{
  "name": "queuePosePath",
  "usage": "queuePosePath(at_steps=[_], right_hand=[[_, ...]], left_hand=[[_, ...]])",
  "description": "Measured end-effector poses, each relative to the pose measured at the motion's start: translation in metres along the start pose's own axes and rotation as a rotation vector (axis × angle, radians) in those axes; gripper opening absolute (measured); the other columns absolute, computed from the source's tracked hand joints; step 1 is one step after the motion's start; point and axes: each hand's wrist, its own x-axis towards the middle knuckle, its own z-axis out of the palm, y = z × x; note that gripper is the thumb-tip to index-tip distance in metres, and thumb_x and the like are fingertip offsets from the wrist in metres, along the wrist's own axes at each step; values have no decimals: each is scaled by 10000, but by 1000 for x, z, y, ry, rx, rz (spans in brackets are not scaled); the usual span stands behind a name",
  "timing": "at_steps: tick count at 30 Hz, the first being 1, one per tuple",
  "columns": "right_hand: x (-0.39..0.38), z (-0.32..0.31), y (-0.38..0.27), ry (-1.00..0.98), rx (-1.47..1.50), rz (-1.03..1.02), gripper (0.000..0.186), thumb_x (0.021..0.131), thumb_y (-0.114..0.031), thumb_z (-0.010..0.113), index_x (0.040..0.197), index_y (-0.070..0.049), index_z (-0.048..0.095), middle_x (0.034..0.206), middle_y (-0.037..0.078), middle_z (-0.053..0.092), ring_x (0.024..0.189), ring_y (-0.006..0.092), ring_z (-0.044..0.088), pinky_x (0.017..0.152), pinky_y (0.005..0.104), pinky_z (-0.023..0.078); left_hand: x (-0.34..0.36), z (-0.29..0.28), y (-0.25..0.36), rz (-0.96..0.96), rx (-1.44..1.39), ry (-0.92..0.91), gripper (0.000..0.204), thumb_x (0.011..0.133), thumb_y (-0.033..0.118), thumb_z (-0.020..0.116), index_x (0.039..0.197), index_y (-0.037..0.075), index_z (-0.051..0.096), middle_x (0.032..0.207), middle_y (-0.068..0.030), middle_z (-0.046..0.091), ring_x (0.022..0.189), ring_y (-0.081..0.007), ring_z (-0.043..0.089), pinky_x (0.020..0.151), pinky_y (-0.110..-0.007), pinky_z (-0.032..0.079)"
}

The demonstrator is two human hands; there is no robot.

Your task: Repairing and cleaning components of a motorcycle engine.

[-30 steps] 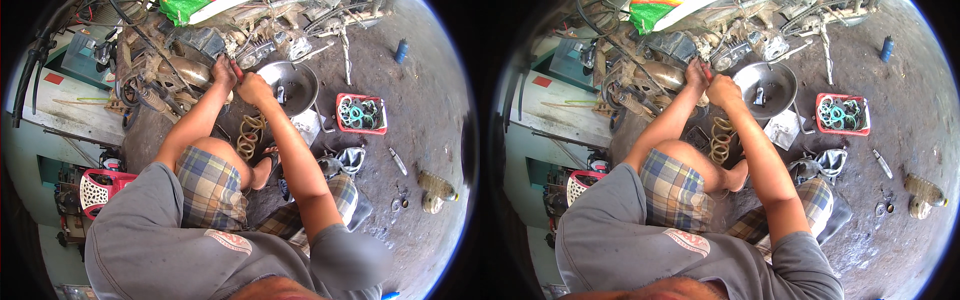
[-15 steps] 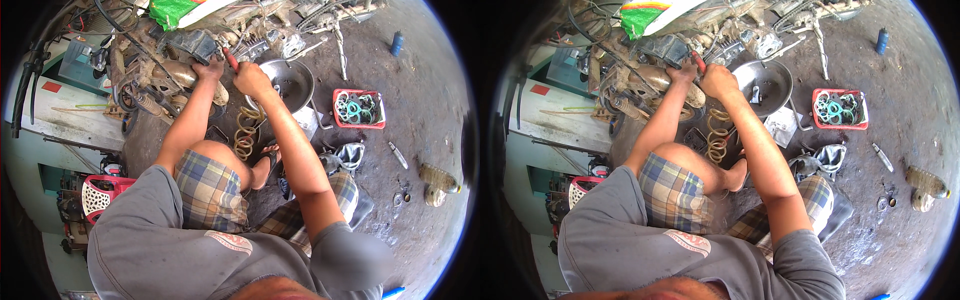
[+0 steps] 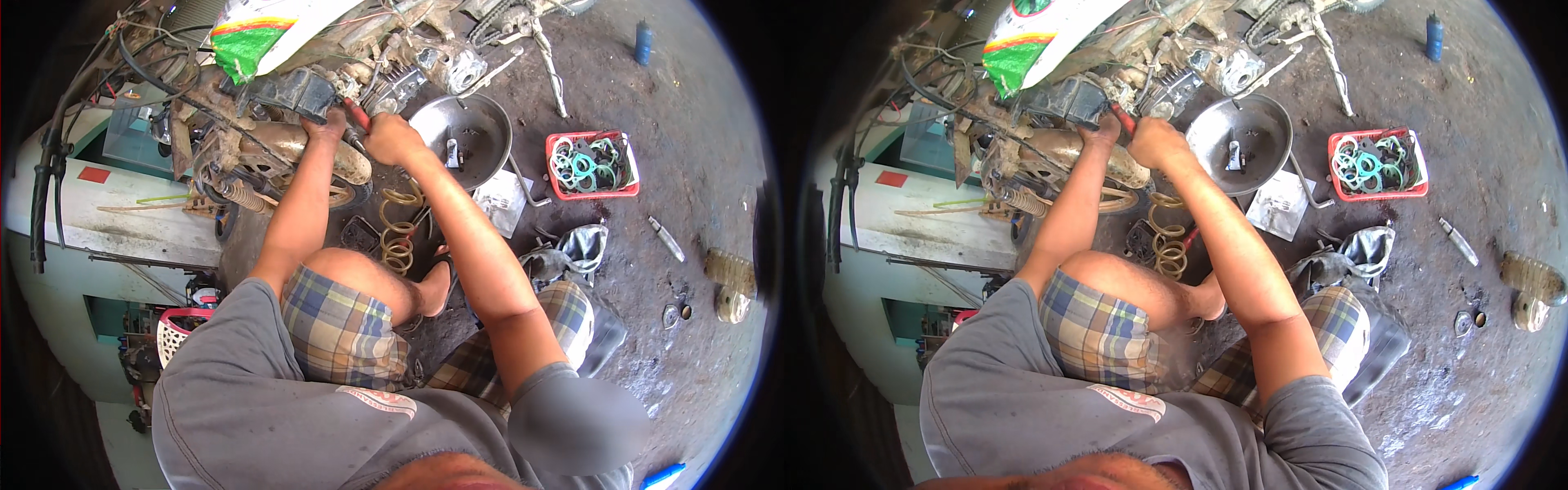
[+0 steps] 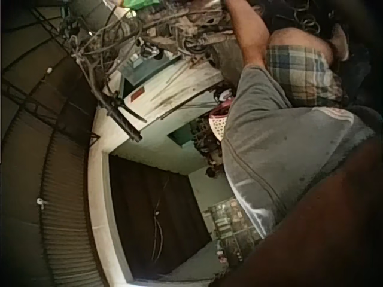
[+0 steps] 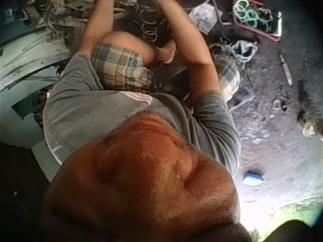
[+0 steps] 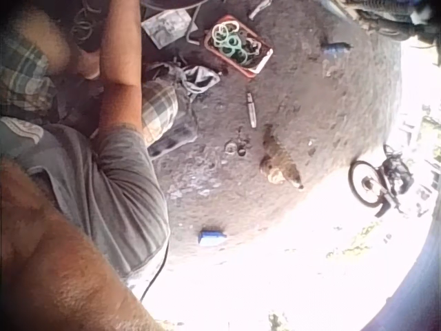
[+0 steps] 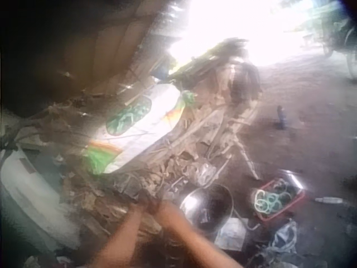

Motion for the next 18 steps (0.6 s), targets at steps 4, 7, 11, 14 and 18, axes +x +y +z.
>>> queuePosePath(at_steps=[4, 7, 11, 14, 18], right_hand=[[-1, 24, 5, 42, 59, 22, 383, 866, -266, 626, 1046, 66, 691, 1041, 333, 679, 1051, 457, 661, 946, 494, 520], [-1, 26, 5, 38, 145, 42, 370, 873, -265, 622, 1053, 49, 697, 1044, 336, 677, 1054, 460, 659, 947, 506, 516], [-3, 14, 5, -31, 100, 73, 354, 902, -206, 547, 1136, 17, 690, 1166, 273, 682, 1121, 402, 662, 968, 475, 519], [-5, 6, 5, -60, 92, 66, 343, 910, -201, 544, 1128, 15, 698, 1162, 263, 689, 1113, 383, 674, 955, 459, 531], [-16, 4, -1, -3, -42, 1, 341, 898, -202, 544, 1099, 23, 704, 1091, 280, 698, 1049, 401, 694, 919, 481, 542]], left_hand=[[1, -1, -3, 40, 461, 49, 529, 1020, 391, 300, 1407, 112, 530, 1459, -63, 537, 1355, -248, 467, 1166, -420, 312], [-4, 10, 9, -200, -644, 111, 528, 1017, 406, 315, 1391, 111, 543, 1439, -61, 555, 1339, -241, 487, 1155, -403, 330], [-2, 9, 12, -309, -617, 236, 534, 1006, 454, 339, 1373, 139, 564, 1411, -40, 578, 1320, -237, 499, 1117, -408, 361], [5, -6, 2, -279, -625, 94, 509, 990, 483, 359, 1307, 171, 605, 1334, -6, 620, 1213, -209, 545, 915, -389, 443], [2, -20, -5, -372, -642, 100, 484, 965, 520, 416, 1184, 153, 642, 1124, -13, 665, 942, -189, 592, 697, -339, 484]])
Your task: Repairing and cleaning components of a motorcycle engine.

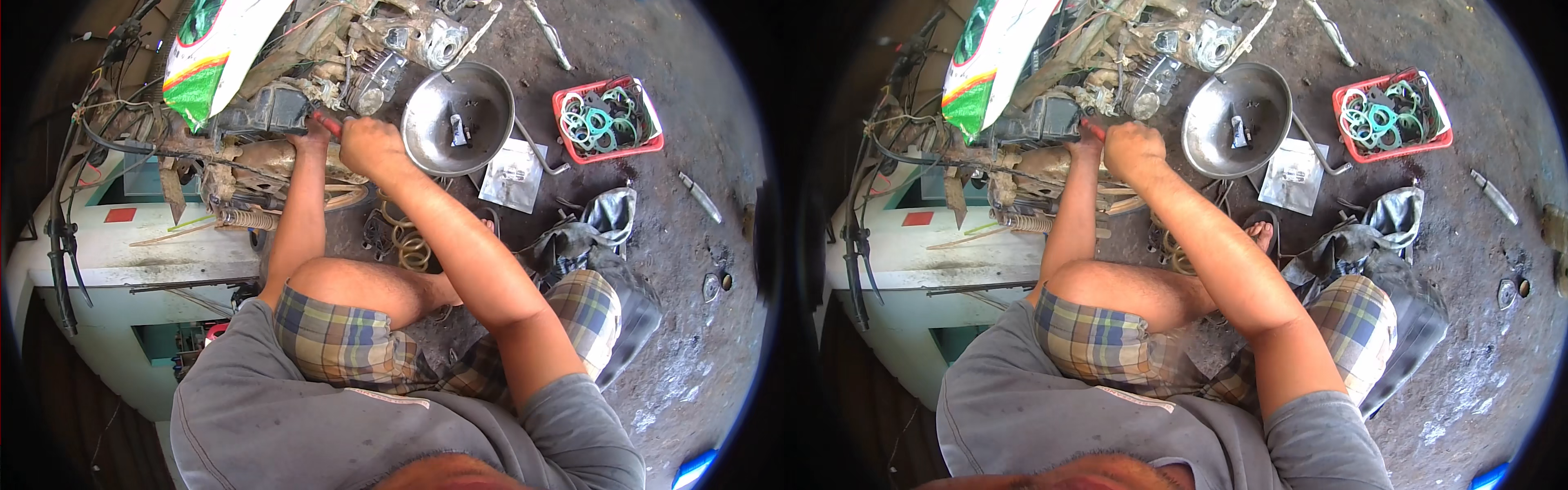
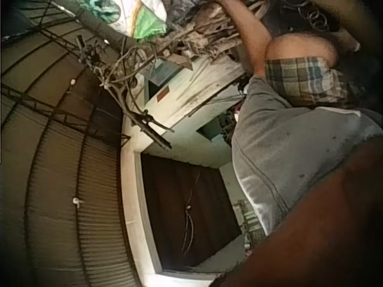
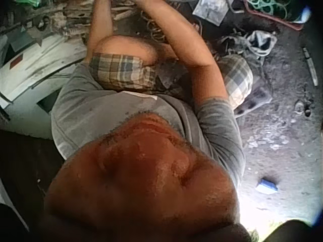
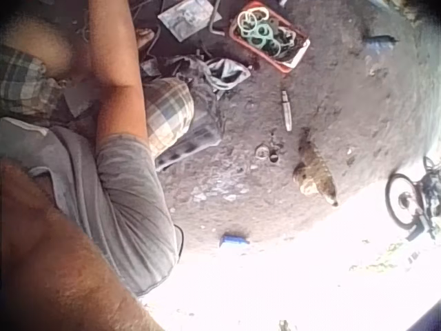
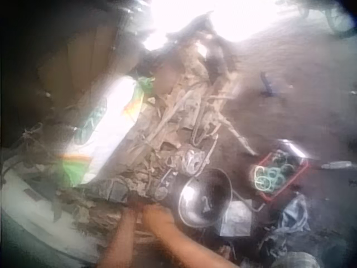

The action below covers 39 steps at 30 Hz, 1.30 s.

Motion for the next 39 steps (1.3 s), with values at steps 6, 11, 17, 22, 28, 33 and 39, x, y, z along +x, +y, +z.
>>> queuePosePath(at_steps=[6, 11, 17, 22, 28, 33, 39], right_hand=[[1, -9, 6, -96, 98, 1, 330, 889, -170, 535, 1113, 9, 699, 1127, 263, 694, 1088, 371, 687, 936, 468, 537], [6, -5, 28, -37, 19, -93, 317, 883, -166, 544, 1097, 15, 692, 1066, 240, 719, 1018, 375, 710, 890, 463, 560], [0, 23, 25, 16, 190, 6, 279, 921, -185, 530, 1038, -24, 725, 1076, 226, 723, 1044, 350, 708, 890, 444, 561], [21, 3, 54, -229, 215, -84, 344, 873, -168, 554, 1124, 11, 709, 1178, 273, 677, 1116, 388, 667, 984, 454, 519], [16, 26, 48, -200, 332, -18, 334, 873, -213, 593, 1086, 17, 709, 1119, 279, 690, 1085, 411, 667, 978, 474, 516], [14, 52, 43, 15, 461, 51, 329, 870, -254, 622, 1025, 21, 712, 1030, 292, 702, 1019, 446, 677, 922, 497, 536], [15, 65, 43, -346, 1016, 112, 310, 846, -259, 661, 958, 27, 701, 981, 299, 702, 1009, 440, 681, 897, 491, 535]], left_hand=[[-17, 16, 6, -212, -115, -116, 526, 910, 601, 477, 1099, 144, 654, 960, -11, 662, 751, -188, 581, 586, -304, 485], [-12, 5, 12, -209, -158, -121, 616, 895, 630, 491, 1183, 115, 669, 1078, -68, 698, 836, -252, 624, 679, -352, 532], [-10, -5, 25, -270, -93, 48, 616, 882, 605, 521, 1204, 100, 663, 1090, -70, 699, 902, -263, 630, 836, -394, 526], [-15, 18, 18, -173, -17, -33, 637, 899, 562, 539, 1322, 89, 597, 1302, -100, 630, 1207, -301, 564, 1054, -442, 442], [-24, 42, 9, 29, 254, 37, 643, 911, 508, 530, 1382, 71, 535, 1419, -127, 547, 1331, -308, 479, 1118, -471, 381], [-33, 41, 13, -80, -179, 51, 662, 909, 543, 501, 1385, 86, 540, 1406, -121, 561, 1318, -319, 490, 1125, -494, 369], [-18, 24, 15, 80, 63, 4, 677, 938, 534, 441, 1432, 74, 482, 1508, -108, 469, 1382, -320, 409, 1145, -573, 302]])
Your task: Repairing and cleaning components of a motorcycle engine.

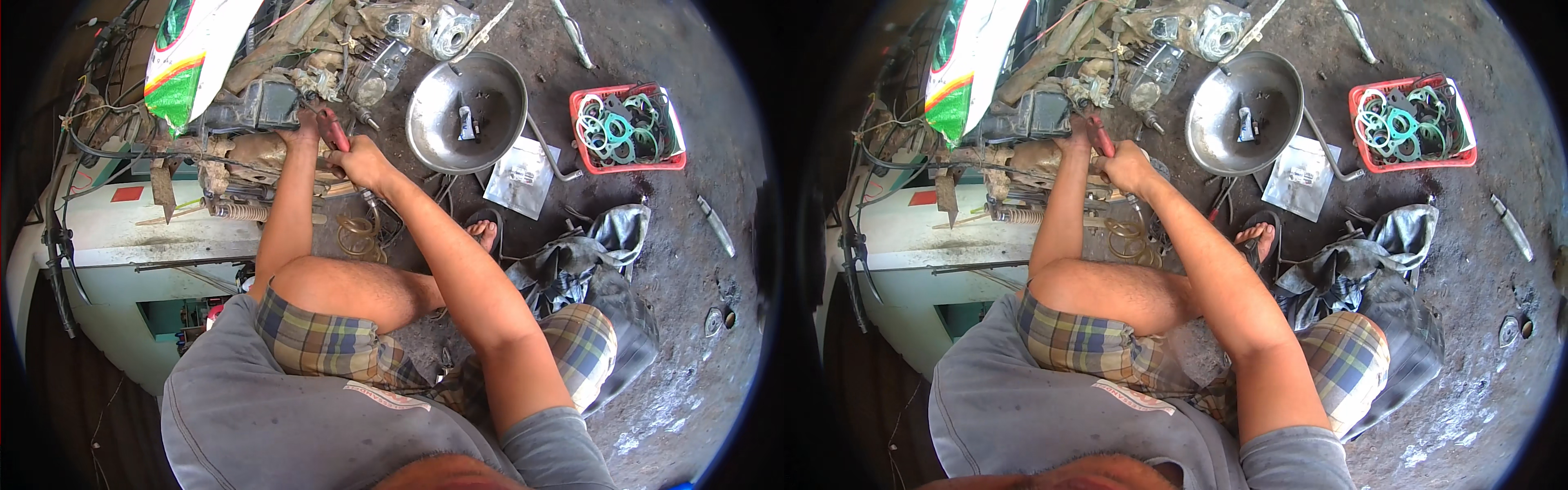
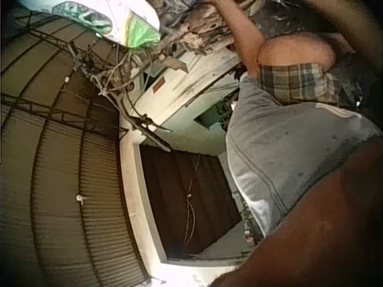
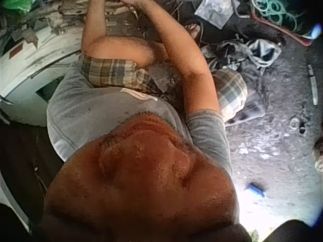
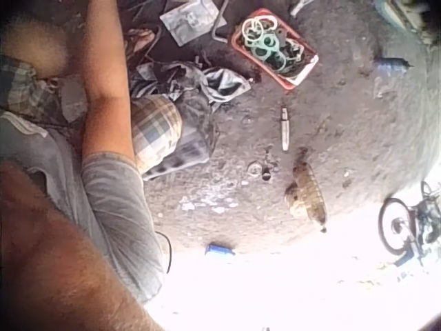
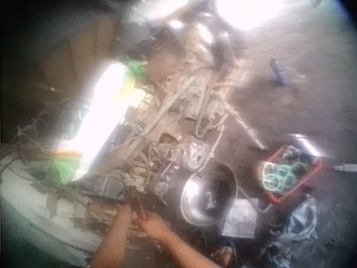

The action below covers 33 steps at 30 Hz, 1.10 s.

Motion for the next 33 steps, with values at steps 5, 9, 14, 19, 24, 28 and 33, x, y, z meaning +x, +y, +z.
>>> queuePosePath(at_steps=[5, 9, 14, 19, 24, 28, 33], right_hand=[[-1, 11, 8, 306, -372, -155, 268, 871, -237, 646, 880, 29, 673, 832, 270, 692, 907, 413, 701, 826, 470, 523], [-2, 13, 10, 515, -537, -187, 288, 871, -255, 654, 872, 33, 660, 832, 265, 694, 903, 416, 699, 829, 468, 521], [-4, -9, 3, 64, -393, -115, 376, 868, -315, 671, 1051, 13, 691, 1020, 323, 678, 1033, 468, 648, 939, 492, 513], [-17, -11, 0, 339, -799, -139, 283, 899, -258, 615, 1051, -28, 678, 968, 266, 710, 991, 425, 682, 905, 501, 535], [-17, -13, -1, 341, -947, -162, 249, 900, -215, 566, 1069, -55, 654, 954, 232, 721, 947, 406, 702, 866, 505, 550], [-18, -31, 12, 294, -1012, -213, 244, 898, -219, 561, 1061, -62, 650, 938, 228, 723, 928, 402, 705, 855, 506, 550], [-23, -37, 30, 367, -981, -207, 226, 906, -243, 585, 1057, -78, 622, 920, 227, 712, 912, 429, 685, 835, 535, 535]], left_hand=[[-8, 0, -4, -113, 9, 99, 661, 949, 522, 432, 1437, 79, 480, 1513, -97, 464, 1388, -319, 399, 1153, -588, 273], [-12, 9, -6, -121, -53, 99, 644, 951, 504, 443, 1430, 76, 483, 1487, -95, 490, 1377, -315, 414, 1152, -574, 292], [-13, 10, -4, -96, -108, 146, 598, 951, 472, 479, 1377, 55, 526, 1375, -114, 588, 1298, -289, 512, 1143, -539, 351], [-14, 9, -3, -169, -211, 127, 527, 967, 482, 482, 1316, 106, 600, 1402, -84, 577, 1308, -284, 508, 1119, -471, 361], [-16, 10, 0, -178, -25, 295, 389, 962, 410, 529, 1171, 105, 651, 1201, -66, 649, 1132, -242, 579, 996, -405, 455], [-18, 15, 8, -292, -123, 31, 387, 956, 415, 542, 1132, 84, 637, 1146, -76, 630, 992, -204, 556, 895, -383, 461], [-19, 23, 5, -452, -197, 369, 436, 954, 457, 531, 1155, 80, 621, 1166, -92, 617, 997, -231, 525, 942, -415, 429]])
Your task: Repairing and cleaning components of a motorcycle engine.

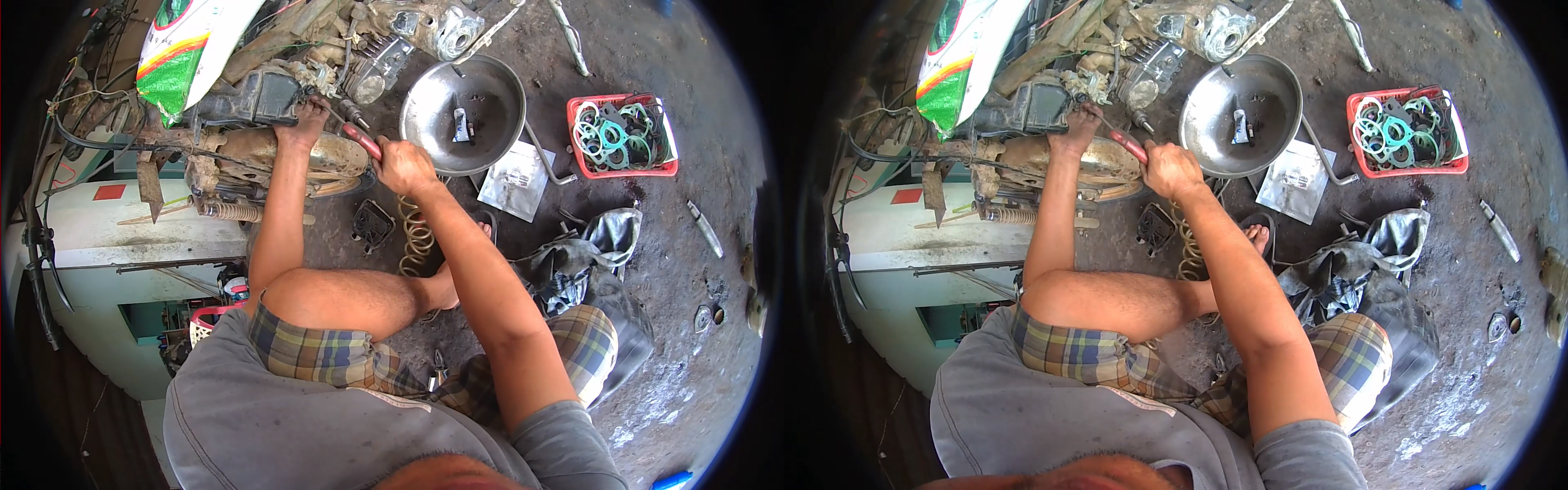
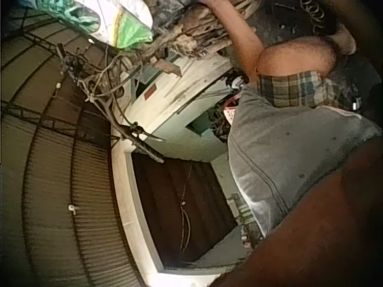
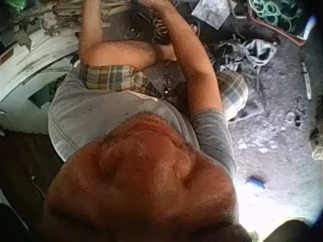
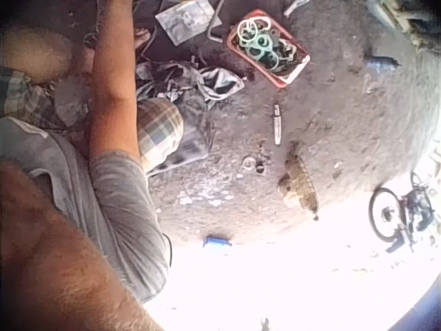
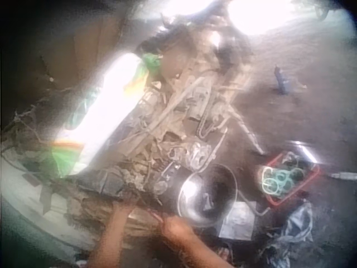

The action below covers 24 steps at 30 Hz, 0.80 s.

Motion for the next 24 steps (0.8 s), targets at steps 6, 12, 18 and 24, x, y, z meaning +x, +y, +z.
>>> queuePosePath(at_steps=[6, 12, 18, 24], right_hand=[[4, -6, -10, -23, 78, 66, 262, 922, -257, 571, 1076, -54, 633, 962, 248, 711, 948, 430, 686, 876, 524, 536], [6, -12, -25, -100, 26, 44, 264, 920, -239, 549, 1071, -40, 635, 976, 253, 711, 960, 431, 685, 886, 515, 536], [7, -13, -28, -94, -5, 35, 269, 911, -235, 553, 1084, -49, 643, 969, 247, 714, 966, 426, 687, 886, 507, 537], [4, -11, -18, -117, 2, 46, 286, 902, -253, 572, 1095, -56, 648, 996, 249, 710, 990, 420, 682, 891, 504, 536]], left_hand=[[8, -4, 3, 105, -45, -239, 508, 976, 426, 493, 1313, 53, 563, 1348, -136, 563, 1257, -311, 489, 1080, -521, 362], [14, -5, 4, 320, 185, -265, 524, 979, 497, 470, 1296, 101, 603, 1325, -57, 606, 1256, -269, 501, 1091, -461, 350], [9, -3, 5, 309, 220, -119, 488, 957, 499, 508, 1233, 108, 606, 1236, -92, 590, 1171, -257, 508, 988, -410, 414], [2, -6, -9, 276, 68, -134, 636, 930, 535, 510, 1350, 58, 523, 1443, -99, 451, 1345, -261, 411, 1117, -457, 365]])
